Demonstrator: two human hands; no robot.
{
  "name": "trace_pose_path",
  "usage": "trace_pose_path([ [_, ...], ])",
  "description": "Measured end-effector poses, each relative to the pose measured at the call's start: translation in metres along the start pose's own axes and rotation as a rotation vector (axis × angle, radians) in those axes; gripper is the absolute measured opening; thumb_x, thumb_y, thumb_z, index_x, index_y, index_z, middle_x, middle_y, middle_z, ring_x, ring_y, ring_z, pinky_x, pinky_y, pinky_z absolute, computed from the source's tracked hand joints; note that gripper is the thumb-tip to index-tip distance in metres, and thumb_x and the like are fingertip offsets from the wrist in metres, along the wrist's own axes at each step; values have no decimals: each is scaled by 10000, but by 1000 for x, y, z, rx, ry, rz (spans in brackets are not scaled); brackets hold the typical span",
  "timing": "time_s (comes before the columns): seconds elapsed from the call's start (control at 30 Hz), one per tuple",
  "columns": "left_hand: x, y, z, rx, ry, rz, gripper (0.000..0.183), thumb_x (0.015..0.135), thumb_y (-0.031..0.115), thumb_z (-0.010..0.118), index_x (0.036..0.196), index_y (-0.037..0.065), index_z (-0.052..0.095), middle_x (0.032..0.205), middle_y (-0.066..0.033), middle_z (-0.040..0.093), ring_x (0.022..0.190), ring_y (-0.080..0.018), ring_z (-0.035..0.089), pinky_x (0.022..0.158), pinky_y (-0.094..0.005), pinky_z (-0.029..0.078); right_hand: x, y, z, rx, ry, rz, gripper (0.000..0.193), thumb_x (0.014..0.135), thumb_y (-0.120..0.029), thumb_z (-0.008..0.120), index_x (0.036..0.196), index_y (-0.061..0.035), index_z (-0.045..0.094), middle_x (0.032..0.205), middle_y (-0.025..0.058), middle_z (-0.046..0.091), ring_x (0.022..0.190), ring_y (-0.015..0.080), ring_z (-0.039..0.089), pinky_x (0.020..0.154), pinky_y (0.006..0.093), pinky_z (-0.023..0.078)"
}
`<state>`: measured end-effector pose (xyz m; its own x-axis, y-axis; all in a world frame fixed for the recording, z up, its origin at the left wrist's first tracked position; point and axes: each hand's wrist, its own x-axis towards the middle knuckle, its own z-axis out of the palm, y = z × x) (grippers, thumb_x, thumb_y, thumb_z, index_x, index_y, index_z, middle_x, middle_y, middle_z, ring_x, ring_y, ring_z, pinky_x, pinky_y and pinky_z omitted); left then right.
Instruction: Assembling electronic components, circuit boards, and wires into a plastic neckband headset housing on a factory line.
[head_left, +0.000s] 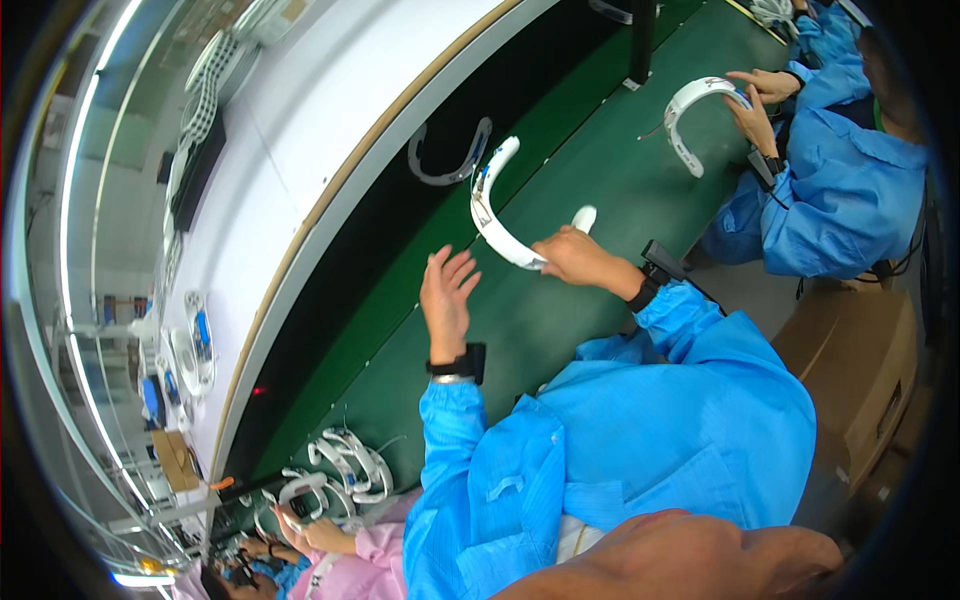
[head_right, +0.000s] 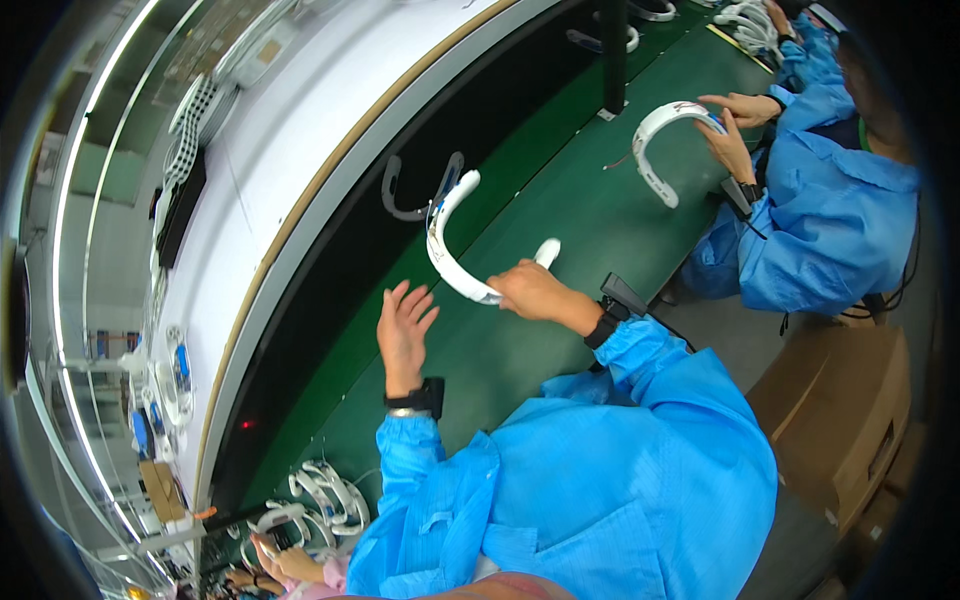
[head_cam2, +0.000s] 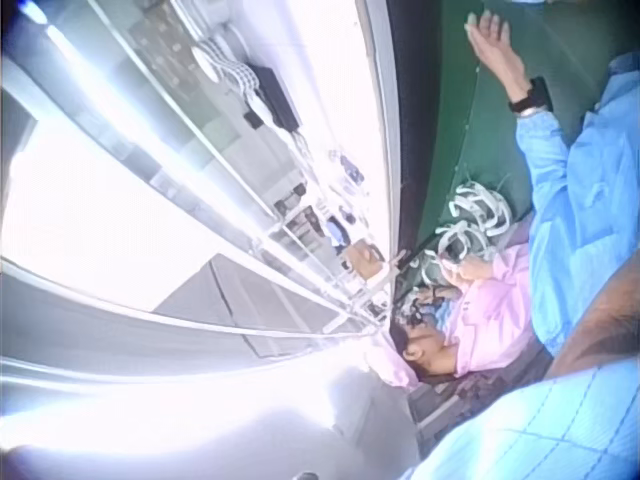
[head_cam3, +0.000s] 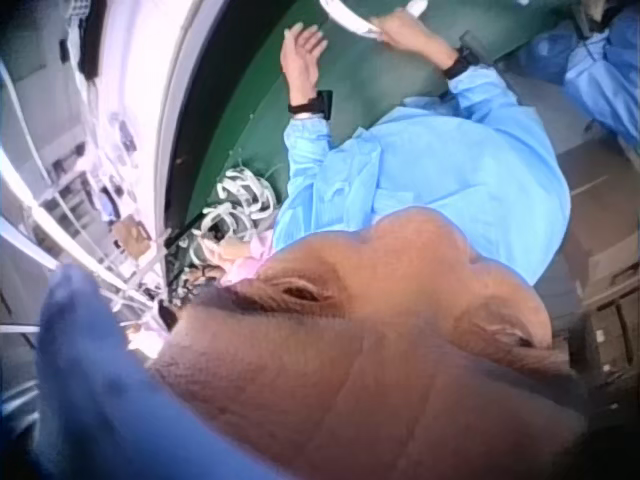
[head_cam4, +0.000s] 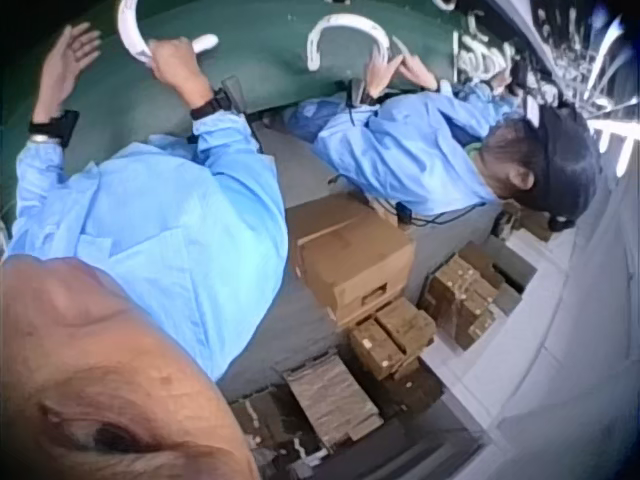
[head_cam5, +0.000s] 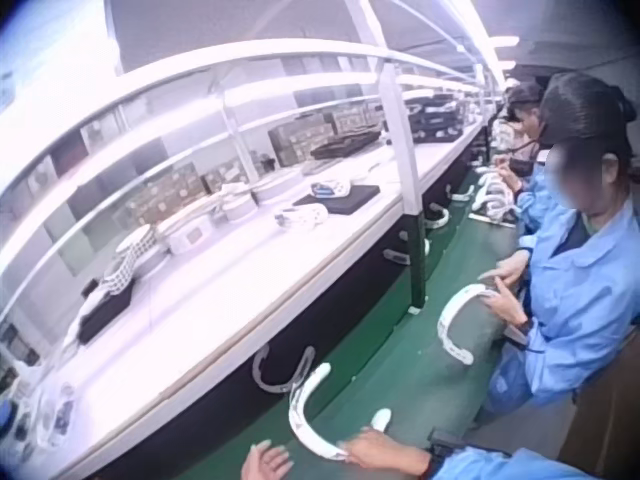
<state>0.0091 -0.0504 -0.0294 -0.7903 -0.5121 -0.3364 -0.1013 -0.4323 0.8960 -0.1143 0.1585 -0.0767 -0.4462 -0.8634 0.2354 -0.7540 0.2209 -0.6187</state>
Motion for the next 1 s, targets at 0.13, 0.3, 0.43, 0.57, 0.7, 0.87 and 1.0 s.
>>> trace_pose_path([
  [0.13, -12, -31, -68, 192, 159, -30, 339, 944, 297, 519, 1142, 24, 554, 951, -112, 641, 811, -182, 617, 719, -304, 519, 13, 56, 14, -297, 194, 83, 107, 703, -29, 579, 791, -89, 589, 671, 79, 589, 703, 274, 605, 679, 404, 406],
  [0.3, -50, -98, -162, 360, 301, -232, 285, 922, 254, 546, 1119, 49, 569, 922, -104, 654, 748, -180, 624, 643, -308, 524, 28, 103, 30, -491, 137, 211, 68, 724, -64, 581, 772, -107, 603, 679, 66, 601, 705, 257, 603, 715, 394, 397],
  [0.43, -75, -143, -204, 408, 407, -369, 254, 918, 234, 557, 1102, 60, 577, 899, -82, 659, 723, -151, 626, 589, -278, 502, 38, 138, 50, -589, 67, 255, 58, 741, -103, 582, 779, -126, 618, 694, 59, 616, 722, 247, 607, 743, 413, 386],
  [0.57, -82, -181, -219, 452, 324, -303, 236, 912, 233, 570, 1067, 57, 587, 858, -62, 660, 689, -128, 621, 565, -246, 482, 57, 144, 56, -601, 79, 195, 81, 736, -96, 570, 789, -131, 621, 719, 61, 627, 748, 249, 609, 755, 424, 380],
  [0.7, -84, -209, -221, 558, 340, -229, 189, 908, 195, 550, 916, 16, 612, 777, -61, 642, 665, -119, 610, 553, -246, 480, 92, 126, 84, -556, 24, -21, 82, 753, -108, 554, 789, -132, 624, 711, 54, 620, 754, 238, 608, 775, 400, 389],
  [0.87, -72, -213, -219, 732, 376, -168, 292, 883, 309, 484, 762, 70, 599, 585, -59, 604, 528, -206, 597, 523, -351, 464, 140, 117, 132, -595, -114, -234, 163, 766, -89, 532, 862, -125, 659, 767, 78, 631, 798, 250, 612, 856, 411, 421],
  [1.0, -60, -203, -213, 765, 415, -177, 229, 892, 267, 512, 818, 68, 596, 618, -60, 627, 526, -180, 616, 526, -327, 482, 177, 147, 168, -642, -179, -232, 284, 756, -16, 526, 1006, -102, 632, 878, 86, 656, 886, 254, 627, 895, 417, 411],
])
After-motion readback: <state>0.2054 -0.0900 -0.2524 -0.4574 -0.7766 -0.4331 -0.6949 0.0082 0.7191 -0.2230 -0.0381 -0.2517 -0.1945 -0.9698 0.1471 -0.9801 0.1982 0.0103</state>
